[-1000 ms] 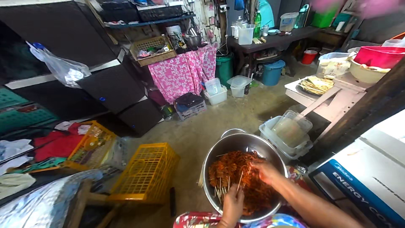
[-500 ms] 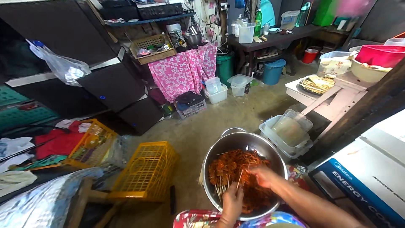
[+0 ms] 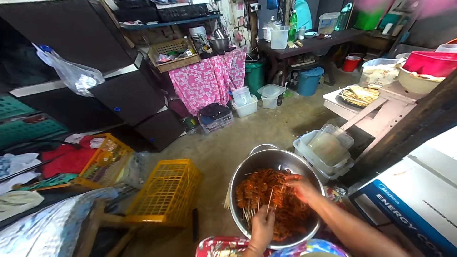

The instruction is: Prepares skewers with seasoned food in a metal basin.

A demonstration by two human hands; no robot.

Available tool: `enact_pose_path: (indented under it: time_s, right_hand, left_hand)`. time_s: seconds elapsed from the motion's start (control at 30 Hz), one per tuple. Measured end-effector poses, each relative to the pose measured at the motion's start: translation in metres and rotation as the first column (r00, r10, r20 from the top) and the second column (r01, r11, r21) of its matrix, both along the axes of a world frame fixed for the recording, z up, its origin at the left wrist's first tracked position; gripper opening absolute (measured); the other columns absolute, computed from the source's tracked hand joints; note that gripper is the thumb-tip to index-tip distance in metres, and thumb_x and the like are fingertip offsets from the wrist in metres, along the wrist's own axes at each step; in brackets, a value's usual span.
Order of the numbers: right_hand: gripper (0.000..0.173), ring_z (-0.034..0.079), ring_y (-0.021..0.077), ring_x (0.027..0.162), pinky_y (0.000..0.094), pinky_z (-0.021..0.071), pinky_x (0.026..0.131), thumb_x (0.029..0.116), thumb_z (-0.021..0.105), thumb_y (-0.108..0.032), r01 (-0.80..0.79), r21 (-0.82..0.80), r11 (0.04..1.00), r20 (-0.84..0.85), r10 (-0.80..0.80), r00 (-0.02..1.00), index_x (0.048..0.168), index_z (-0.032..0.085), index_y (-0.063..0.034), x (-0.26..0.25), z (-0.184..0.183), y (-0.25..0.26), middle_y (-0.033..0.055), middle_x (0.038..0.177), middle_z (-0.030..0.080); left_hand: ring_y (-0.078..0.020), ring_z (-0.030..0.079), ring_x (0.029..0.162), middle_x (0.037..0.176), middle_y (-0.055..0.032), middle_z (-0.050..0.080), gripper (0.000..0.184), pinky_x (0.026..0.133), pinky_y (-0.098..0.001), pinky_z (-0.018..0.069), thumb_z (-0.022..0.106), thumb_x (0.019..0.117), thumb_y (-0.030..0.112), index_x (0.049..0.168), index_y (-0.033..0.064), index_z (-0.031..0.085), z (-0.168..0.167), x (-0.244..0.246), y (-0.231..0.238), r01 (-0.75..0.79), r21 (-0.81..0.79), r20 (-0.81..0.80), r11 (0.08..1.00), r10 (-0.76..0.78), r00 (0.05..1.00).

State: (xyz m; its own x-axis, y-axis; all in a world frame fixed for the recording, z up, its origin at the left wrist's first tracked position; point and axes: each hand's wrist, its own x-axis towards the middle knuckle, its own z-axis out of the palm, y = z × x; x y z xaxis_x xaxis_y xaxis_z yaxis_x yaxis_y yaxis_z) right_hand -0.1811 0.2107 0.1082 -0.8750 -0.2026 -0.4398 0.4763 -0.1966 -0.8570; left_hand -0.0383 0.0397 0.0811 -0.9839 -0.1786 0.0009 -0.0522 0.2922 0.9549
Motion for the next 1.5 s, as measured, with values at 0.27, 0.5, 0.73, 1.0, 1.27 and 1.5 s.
enact_pose_path:
  time_s: [0.27, 0.5, 0.73, 1.0, 1.27, 1.5]
  right_hand:
    - [0.023, 0.062, 0.0105, 0.073, 0.0258, 0.0525, 0.064, 0.0857, 0.069, 0.012, -0.031, 0.095, 0.995, -0.133, 0.044, 0.990, 0.107, 0.067, 0.0034, -0.0020, 0.0000, 0.0005, 0.0088, 0.096, 0.069]
    - [0.022, 0.066, 0.0127, 0.082, 0.0282, 0.0570, 0.074, 0.0837, 0.069, 0.014, 0.020, 0.109, 0.994, -0.224, 0.005, 0.974, 0.104, 0.068, 0.0055, -0.0007, -0.0023, -0.0004, 0.0104, 0.097, 0.070]
    - [0.022, 0.065, 0.0118, 0.079, 0.0277, 0.0573, 0.073, 0.0840, 0.069, 0.014, -0.030, 0.134, 0.991, -0.229, 0.060, 0.972, 0.104, 0.068, 0.0051, 0.0014, -0.0028, 0.0014, 0.0092, 0.095, 0.069]
    - [0.019, 0.061, 0.0150, 0.077, 0.0306, 0.0525, 0.067, 0.0910, 0.065, 0.008, -0.026, 0.000, 1.000, 0.072, 0.026, 0.997, 0.109, 0.065, 0.0011, 0.0031, -0.0005, 0.0016, 0.0086, 0.095, 0.065]
    - [0.020, 0.061, 0.0163, 0.080, 0.0328, 0.0537, 0.070, 0.0919, 0.063, 0.009, 0.009, -0.036, 0.999, 0.092, -0.005, 0.996, 0.111, 0.062, 0.0022, 0.0019, -0.0008, 0.0004, 0.0095, 0.097, 0.064]
    - [0.018, 0.062, 0.0166, 0.080, 0.0335, 0.0550, 0.072, 0.0953, 0.058, 0.007, 0.001, -0.103, 0.995, 0.161, 0.016, 0.987, 0.112, 0.060, 0.0003, 0.0054, 0.0016, -0.0015, 0.0085, 0.096, 0.062]
  left_hand:
    - [-0.0035, 0.058, 0.064, 0.076, -0.0013, 0.067, 0.018, 0.066, -0.0239, 0.0512, 0.058, 0.0957, 0.007, 0.107, 0.0004, 0.070, 0.0005, -0.0016, -0.0005, 0.056, -0.016, 0.067, 0.998, -0.055, 0.996]
    - [-0.0028, 0.057, 0.062, 0.074, -0.0004, 0.065, 0.017, 0.064, -0.0229, 0.0501, 0.057, 0.0963, 0.007, 0.106, 0.0002, 0.069, 0.0001, -0.0016, 0.0003, 0.037, -0.010, 0.075, 0.999, -0.037, 0.997]
    - [-0.0021, 0.056, 0.060, 0.073, 0.0003, 0.065, 0.017, 0.062, -0.0221, 0.0493, 0.058, 0.0960, 0.007, 0.106, 0.0002, 0.069, -0.0007, -0.0015, 0.0004, 0.035, -0.012, 0.075, 0.999, -0.034, 0.997]
    - [-0.0016, 0.057, 0.062, 0.074, 0.0004, 0.065, 0.017, 0.063, -0.0214, 0.0498, 0.058, 0.0954, 0.007, 0.105, 0.0003, 0.070, 0.0003, 0.0000, -0.0004, 0.040, 0.006, 0.041, 0.999, -0.040, 0.998]
    - [-0.0017, 0.058, 0.063, 0.075, 0.0001, 0.067, 0.017, 0.064, -0.0215, 0.0509, 0.058, 0.0952, 0.007, 0.104, 0.0000, 0.070, -0.0016, 0.0001, 0.0002, 0.032, 0.009, 0.010, 0.999, -0.032, 0.999]
    - [-0.0004, 0.056, 0.060, 0.071, 0.0019, 0.064, 0.016, 0.061, -0.0204, 0.0491, 0.058, 0.0946, 0.007, 0.103, 0.0002, 0.070, -0.0011, 0.0010, 0.0001, 0.027, 0.017, 0.007, 0.999, -0.027, 1.000]
